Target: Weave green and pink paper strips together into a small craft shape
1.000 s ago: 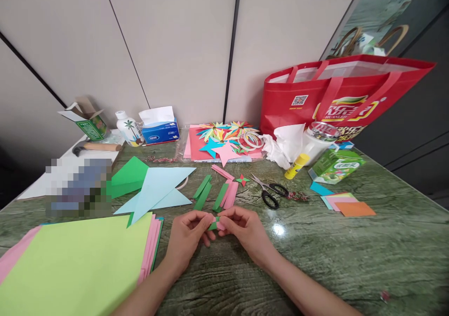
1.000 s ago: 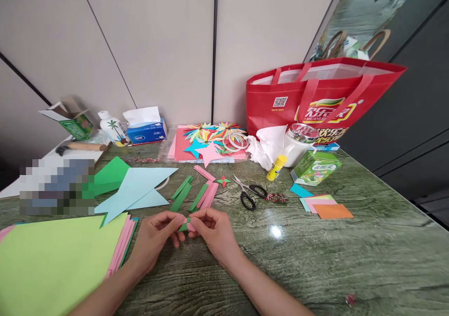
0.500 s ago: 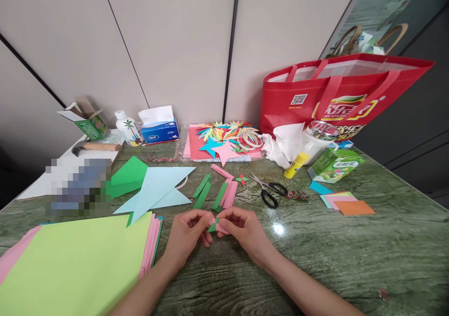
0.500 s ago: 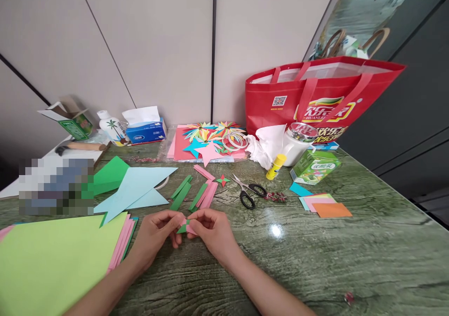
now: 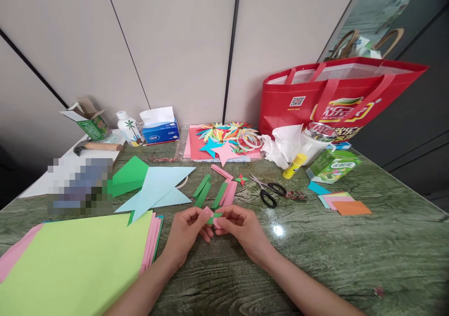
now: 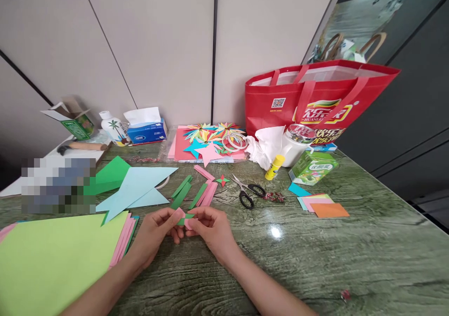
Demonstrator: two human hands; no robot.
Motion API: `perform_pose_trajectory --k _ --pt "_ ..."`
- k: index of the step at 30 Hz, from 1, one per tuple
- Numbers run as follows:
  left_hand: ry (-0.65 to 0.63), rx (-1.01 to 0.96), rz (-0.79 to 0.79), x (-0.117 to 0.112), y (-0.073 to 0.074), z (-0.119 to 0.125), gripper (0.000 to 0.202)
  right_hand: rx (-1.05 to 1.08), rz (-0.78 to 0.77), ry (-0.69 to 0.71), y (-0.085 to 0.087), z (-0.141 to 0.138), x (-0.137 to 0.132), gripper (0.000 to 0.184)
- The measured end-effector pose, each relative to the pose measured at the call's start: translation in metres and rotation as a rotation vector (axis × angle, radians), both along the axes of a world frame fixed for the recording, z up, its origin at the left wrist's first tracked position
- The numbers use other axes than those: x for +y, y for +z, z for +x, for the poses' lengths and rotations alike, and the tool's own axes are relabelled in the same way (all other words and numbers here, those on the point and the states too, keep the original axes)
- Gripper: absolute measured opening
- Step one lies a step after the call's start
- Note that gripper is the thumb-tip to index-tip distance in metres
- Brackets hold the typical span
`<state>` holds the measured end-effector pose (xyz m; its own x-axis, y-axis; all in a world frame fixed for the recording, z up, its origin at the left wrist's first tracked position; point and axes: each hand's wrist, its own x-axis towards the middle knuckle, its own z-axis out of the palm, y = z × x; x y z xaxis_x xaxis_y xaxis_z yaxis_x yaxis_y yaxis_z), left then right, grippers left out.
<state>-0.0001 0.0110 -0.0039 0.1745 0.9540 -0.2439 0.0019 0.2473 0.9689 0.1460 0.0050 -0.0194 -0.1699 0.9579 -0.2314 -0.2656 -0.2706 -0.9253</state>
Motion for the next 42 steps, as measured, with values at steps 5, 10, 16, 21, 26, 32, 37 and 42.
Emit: perform_pose_trajectory --k 5,10,16,21,26,32,37,42 --pt "-0.051 -0.107 -0.037 -0.001 0.003 0.001 0.025 0.019 0.02 -0.087 0.002 0.001 0.002 0.03" --pt "0.034 -0.034 0.065 -0.005 0.001 0.003 0.023 0.142 -0.035 -0.076 0.002 0.001 -0.001 0.028" --pt "0.06 0.015 0.189 -0.01 0.001 0.003 0.025 0.467 -0.303 0.023 0.002 0.001 -0.002 0.028" --pt "0.035 0.032 0.271 -0.011 0.0 0.002 0.025 0.729 -0.487 0.181 0.001 0.006 0.002 0.019" --pt "0.036 0.049 0.29 -0.013 -0.002 0.002 0.025 0.806 -0.544 0.246 -0.002 0.008 0.003 0.013" --pt "0.096 -0.023 0.2 -0.011 0.001 0.005 0.027 0.491 -0.299 0.046 0.003 0.003 -0.001 0.021" --pt "0.052 -0.048 0.132 -0.009 0.004 0.006 0.036 0.116 -0.008 -0.116 0.006 0.002 -0.003 0.027" --pt "-0.004 -0.074 0.059 -0.009 0.007 0.006 0.044 -0.075 0.124 -0.097 0.008 0.002 -0.003 0.026"
